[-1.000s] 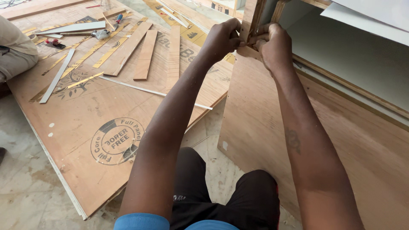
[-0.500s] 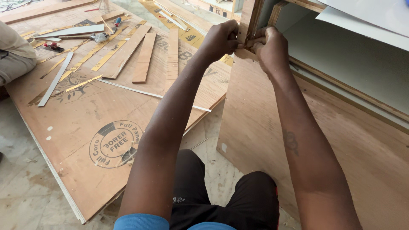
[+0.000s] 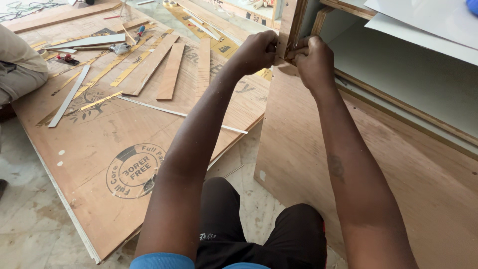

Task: The person holds a white plastic strip, then kneels to apply a thin wooden edge band to the corner of a wooden cabinet frame. They press the strip along the edge and smooth it down by hand.

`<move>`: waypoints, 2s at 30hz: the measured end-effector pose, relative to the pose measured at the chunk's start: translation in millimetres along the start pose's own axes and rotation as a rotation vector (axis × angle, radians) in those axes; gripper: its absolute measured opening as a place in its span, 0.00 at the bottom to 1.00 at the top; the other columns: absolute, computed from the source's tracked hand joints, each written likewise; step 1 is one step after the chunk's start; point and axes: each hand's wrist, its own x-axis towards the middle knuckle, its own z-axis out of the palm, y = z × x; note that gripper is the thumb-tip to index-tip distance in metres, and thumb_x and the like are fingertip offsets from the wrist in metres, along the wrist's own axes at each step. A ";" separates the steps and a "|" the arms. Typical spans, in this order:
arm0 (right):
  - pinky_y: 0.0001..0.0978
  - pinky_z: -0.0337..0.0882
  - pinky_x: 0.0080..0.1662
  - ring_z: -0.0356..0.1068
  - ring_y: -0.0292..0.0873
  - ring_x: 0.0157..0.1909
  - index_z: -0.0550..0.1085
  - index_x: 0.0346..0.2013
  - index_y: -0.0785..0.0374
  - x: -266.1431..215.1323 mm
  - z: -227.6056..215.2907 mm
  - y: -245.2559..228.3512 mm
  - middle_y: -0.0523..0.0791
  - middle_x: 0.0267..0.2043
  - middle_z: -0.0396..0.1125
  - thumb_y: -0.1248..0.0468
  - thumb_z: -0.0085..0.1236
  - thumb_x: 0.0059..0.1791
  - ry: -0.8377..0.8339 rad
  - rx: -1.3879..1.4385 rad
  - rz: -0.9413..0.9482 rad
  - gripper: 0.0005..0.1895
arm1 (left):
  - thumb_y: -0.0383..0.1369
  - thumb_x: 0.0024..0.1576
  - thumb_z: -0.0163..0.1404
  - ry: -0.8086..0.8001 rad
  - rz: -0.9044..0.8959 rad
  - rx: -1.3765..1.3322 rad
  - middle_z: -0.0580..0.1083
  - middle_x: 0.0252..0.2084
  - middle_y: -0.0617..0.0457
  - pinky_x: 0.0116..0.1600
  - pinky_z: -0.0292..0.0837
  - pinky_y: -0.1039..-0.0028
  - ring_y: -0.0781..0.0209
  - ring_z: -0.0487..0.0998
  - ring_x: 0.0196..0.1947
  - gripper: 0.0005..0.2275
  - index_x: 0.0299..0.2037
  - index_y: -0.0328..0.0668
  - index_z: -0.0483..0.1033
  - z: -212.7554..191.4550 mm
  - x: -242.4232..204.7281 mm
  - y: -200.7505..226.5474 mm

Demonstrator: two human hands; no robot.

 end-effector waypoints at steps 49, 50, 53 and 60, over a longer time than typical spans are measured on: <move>0.30 0.81 0.41 0.79 0.41 0.41 0.65 0.50 0.70 -8.8 -5.7 -4.6 0.50 0.40 0.74 0.78 0.49 0.51 0.130 0.133 -0.003 0.13 | 0.33 0.54 0.59 0.347 -0.170 0.148 0.78 0.28 0.46 0.33 0.75 0.57 0.48 0.80 0.27 0.47 0.75 0.39 0.31 51.7 -4.0 31.2; 0.30 0.81 0.41 0.79 0.41 0.41 0.65 0.50 0.70 -8.0 -5.9 -4.2 0.49 0.40 0.74 0.78 0.50 0.51 0.140 0.107 -0.013 0.14 | 0.33 0.55 0.58 0.339 -0.207 0.145 0.78 0.26 0.48 0.31 0.75 0.57 0.49 0.80 0.25 0.46 0.74 0.38 0.32 52.1 -3.7 32.9; 0.30 0.79 0.41 0.78 0.41 0.41 0.66 0.50 0.69 -8.7 -5.6 -2.5 0.48 0.40 0.74 0.77 0.53 0.50 0.168 0.057 -0.043 0.14 | 0.29 0.54 0.56 0.379 -0.184 0.186 0.78 0.26 0.49 0.31 0.74 0.58 0.50 0.79 0.24 0.44 0.76 0.38 0.35 52.9 -6.4 37.2; 0.30 0.76 0.41 0.77 0.40 0.41 0.67 0.49 0.67 -9.7 -7.7 -5.7 0.47 0.39 0.74 0.72 0.59 0.50 0.191 0.040 -0.067 0.14 | 0.36 0.64 0.53 0.333 0.002 -0.351 0.81 0.37 0.49 0.46 0.83 0.66 0.57 0.84 0.41 0.32 0.71 0.34 0.47 30.8 -20.4 14.3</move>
